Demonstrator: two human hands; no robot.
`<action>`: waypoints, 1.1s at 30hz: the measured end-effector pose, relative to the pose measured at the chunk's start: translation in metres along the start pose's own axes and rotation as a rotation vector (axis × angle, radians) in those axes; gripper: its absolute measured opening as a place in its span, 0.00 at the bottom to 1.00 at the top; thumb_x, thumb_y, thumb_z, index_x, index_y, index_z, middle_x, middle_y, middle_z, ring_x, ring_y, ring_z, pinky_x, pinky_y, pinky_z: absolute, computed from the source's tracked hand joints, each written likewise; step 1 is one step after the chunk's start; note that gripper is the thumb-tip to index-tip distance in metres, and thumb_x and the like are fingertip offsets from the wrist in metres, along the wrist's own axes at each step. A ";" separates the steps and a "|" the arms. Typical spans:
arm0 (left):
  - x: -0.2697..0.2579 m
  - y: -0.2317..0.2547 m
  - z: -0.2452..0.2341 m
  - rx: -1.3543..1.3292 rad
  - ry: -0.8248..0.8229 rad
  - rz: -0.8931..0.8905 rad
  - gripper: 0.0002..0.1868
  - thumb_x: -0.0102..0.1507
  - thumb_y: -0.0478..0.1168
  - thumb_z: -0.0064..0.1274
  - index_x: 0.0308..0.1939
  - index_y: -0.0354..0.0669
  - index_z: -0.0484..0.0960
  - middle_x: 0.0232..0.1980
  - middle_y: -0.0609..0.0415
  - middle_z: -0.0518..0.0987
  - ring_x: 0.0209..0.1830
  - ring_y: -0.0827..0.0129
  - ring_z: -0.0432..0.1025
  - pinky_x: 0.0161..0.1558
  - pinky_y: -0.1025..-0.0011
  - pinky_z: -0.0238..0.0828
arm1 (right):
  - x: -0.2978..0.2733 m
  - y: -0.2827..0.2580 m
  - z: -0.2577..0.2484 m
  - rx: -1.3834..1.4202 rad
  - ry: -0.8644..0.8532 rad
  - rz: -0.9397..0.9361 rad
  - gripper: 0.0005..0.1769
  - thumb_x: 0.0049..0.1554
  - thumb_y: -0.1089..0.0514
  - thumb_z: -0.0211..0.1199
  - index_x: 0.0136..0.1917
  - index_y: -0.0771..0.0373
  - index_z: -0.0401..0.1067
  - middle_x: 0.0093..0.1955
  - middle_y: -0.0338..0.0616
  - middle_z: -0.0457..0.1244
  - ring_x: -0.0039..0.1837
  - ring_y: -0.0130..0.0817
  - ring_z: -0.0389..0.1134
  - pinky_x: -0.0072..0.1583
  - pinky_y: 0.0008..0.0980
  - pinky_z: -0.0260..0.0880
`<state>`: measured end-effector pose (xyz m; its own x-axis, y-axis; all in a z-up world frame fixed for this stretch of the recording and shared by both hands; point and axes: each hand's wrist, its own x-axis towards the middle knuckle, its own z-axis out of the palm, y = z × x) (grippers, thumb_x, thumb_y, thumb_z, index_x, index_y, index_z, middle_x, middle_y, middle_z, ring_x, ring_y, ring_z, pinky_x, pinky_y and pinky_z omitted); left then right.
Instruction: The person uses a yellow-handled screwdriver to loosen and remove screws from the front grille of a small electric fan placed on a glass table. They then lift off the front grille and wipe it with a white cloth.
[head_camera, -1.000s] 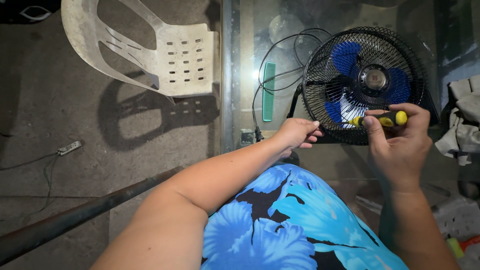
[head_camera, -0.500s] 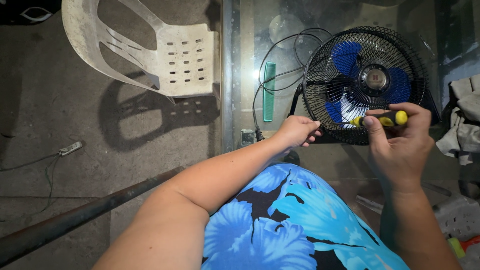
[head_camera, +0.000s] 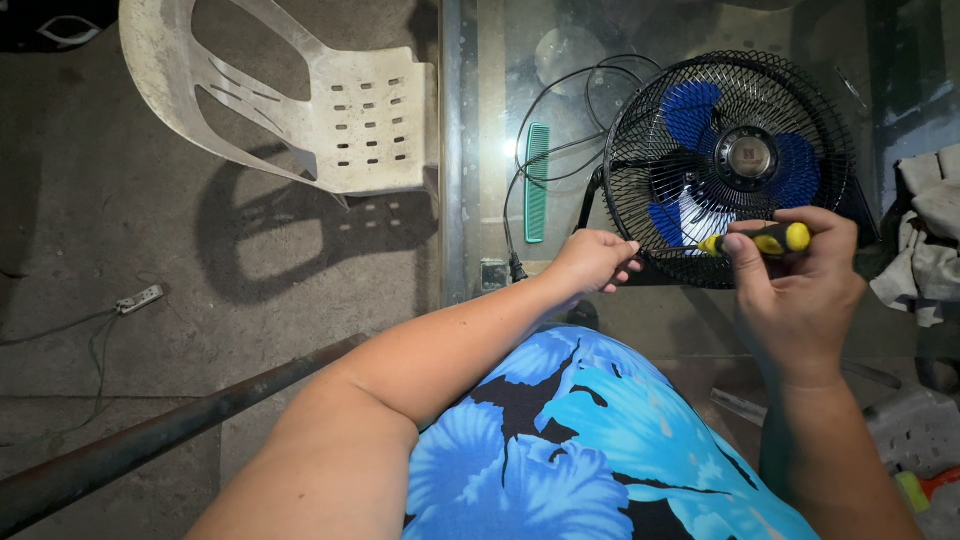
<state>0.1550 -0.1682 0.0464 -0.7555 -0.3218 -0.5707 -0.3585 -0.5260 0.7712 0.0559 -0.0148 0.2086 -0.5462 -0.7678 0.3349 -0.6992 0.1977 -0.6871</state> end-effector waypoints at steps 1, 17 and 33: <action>0.000 0.000 0.000 -0.001 -0.002 0.000 0.15 0.68 0.46 0.51 0.42 0.36 0.84 0.39 0.57 0.85 0.29 0.79 0.72 0.28 0.76 0.73 | 0.000 0.000 0.000 -0.013 -0.001 -0.008 0.18 0.72 0.63 0.65 0.66 0.71 0.58 0.56 0.52 0.71 0.58 0.30 0.74 0.58 0.24 0.77; 0.002 0.000 0.002 0.042 0.033 -0.011 0.19 0.69 0.50 0.50 0.42 0.35 0.84 0.39 0.56 0.84 0.31 0.77 0.73 0.30 0.74 0.75 | 0.008 -0.022 -0.002 -0.425 0.008 -0.020 0.18 0.72 0.50 0.66 0.63 0.66 0.66 0.48 0.52 0.68 0.47 0.42 0.72 0.49 0.38 0.72; 0.008 -0.015 0.005 0.056 0.122 0.078 0.18 0.69 0.48 0.50 0.41 0.35 0.85 0.36 0.56 0.85 0.31 0.77 0.77 0.31 0.73 0.78 | 0.042 -0.063 -0.011 -0.406 -0.430 -0.261 0.13 0.54 0.64 0.64 0.54 0.63 0.70 0.48 0.50 0.65 0.55 0.51 0.68 0.54 0.45 0.69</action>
<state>0.1520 -0.1590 0.0314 -0.7114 -0.4547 -0.5359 -0.3342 -0.4520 0.8271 0.0720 -0.0532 0.2728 -0.1600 -0.9807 0.1122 -0.9489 0.1216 -0.2911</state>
